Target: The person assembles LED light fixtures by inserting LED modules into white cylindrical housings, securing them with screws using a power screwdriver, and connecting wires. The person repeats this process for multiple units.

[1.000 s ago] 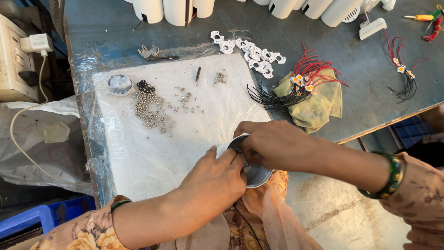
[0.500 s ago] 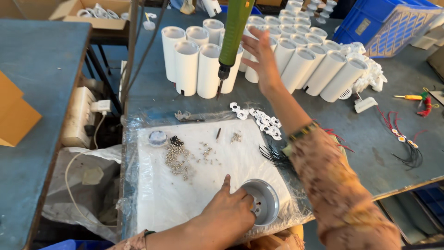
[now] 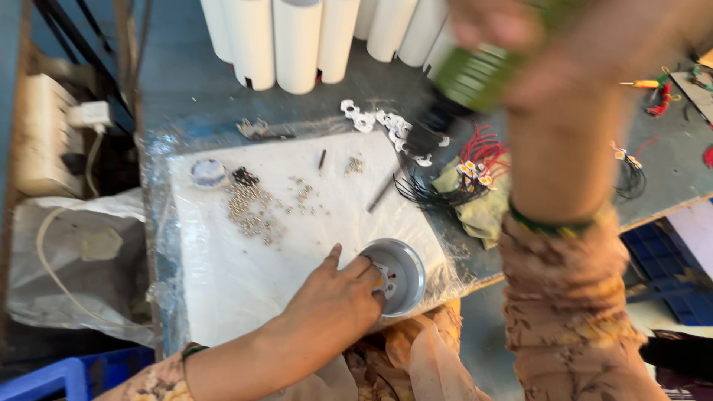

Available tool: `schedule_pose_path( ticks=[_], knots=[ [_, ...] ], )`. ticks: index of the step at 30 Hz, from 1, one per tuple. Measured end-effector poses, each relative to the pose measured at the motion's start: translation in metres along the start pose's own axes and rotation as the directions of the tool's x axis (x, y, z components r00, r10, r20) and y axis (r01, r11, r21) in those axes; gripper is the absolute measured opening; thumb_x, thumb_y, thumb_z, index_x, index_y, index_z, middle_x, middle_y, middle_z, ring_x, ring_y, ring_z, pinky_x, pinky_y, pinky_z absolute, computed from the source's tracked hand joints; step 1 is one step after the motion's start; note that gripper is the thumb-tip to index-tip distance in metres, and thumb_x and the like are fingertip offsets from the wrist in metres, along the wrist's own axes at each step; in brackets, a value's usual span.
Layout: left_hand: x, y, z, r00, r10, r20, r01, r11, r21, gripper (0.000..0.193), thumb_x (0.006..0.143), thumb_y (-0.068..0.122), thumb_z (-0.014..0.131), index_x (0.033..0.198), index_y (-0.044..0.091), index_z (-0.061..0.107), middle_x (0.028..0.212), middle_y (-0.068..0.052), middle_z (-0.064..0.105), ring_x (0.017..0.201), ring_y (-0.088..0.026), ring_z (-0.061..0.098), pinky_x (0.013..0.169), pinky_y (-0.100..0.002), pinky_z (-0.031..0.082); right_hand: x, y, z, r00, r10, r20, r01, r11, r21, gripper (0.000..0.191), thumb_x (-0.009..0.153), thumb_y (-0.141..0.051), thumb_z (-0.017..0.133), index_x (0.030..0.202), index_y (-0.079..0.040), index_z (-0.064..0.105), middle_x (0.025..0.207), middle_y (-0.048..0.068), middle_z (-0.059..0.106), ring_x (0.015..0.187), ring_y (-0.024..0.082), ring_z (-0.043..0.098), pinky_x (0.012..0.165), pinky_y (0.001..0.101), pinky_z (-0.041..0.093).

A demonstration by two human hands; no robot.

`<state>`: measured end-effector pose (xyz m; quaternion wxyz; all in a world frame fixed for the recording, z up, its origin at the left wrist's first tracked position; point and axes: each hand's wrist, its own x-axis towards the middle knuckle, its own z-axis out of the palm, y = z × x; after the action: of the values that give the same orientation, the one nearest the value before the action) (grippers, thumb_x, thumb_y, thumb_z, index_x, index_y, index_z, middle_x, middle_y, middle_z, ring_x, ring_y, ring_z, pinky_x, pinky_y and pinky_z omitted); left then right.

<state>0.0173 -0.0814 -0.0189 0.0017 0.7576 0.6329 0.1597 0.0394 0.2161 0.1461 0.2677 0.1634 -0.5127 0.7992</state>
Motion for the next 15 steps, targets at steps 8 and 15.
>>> schedule_pose_path(
  ticks=[8,15],
  knots=[
    [-0.001,0.001,-0.009,0.997,-0.017,0.072,0.022,0.997,-0.068,0.013,0.066,0.01,0.072,0.077,0.005,0.075,0.092,-0.011,0.066,0.104,-0.028,0.061,0.083,-0.054,0.055,-0.132,-0.04,-0.011,0.973,-0.025,0.231,0.053,0.991,-0.12,0.016,0.091,-0.018,0.07,0.076,-0.015,0.069,0.067,-0.006,0.063,0.053,0.008,0.059,0.059,0.0295,0.049],
    [0.003,0.001,-0.002,0.996,-0.029,0.088,0.037,0.995,-0.094,0.009,0.068,0.011,0.071,0.075,0.006,0.074,0.09,-0.009,0.066,0.102,-0.027,0.061,0.07,-0.046,0.053,-0.139,-0.017,0.02,0.908,0.147,0.391,-0.081,0.98,-0.181,0.01,0.104,-0.017,0.057,0.113,-0.015,0.054,0.072,-0.003,0.066,0.056,0.014,0.071,0.063,0.0352,0.06]
  ],
)
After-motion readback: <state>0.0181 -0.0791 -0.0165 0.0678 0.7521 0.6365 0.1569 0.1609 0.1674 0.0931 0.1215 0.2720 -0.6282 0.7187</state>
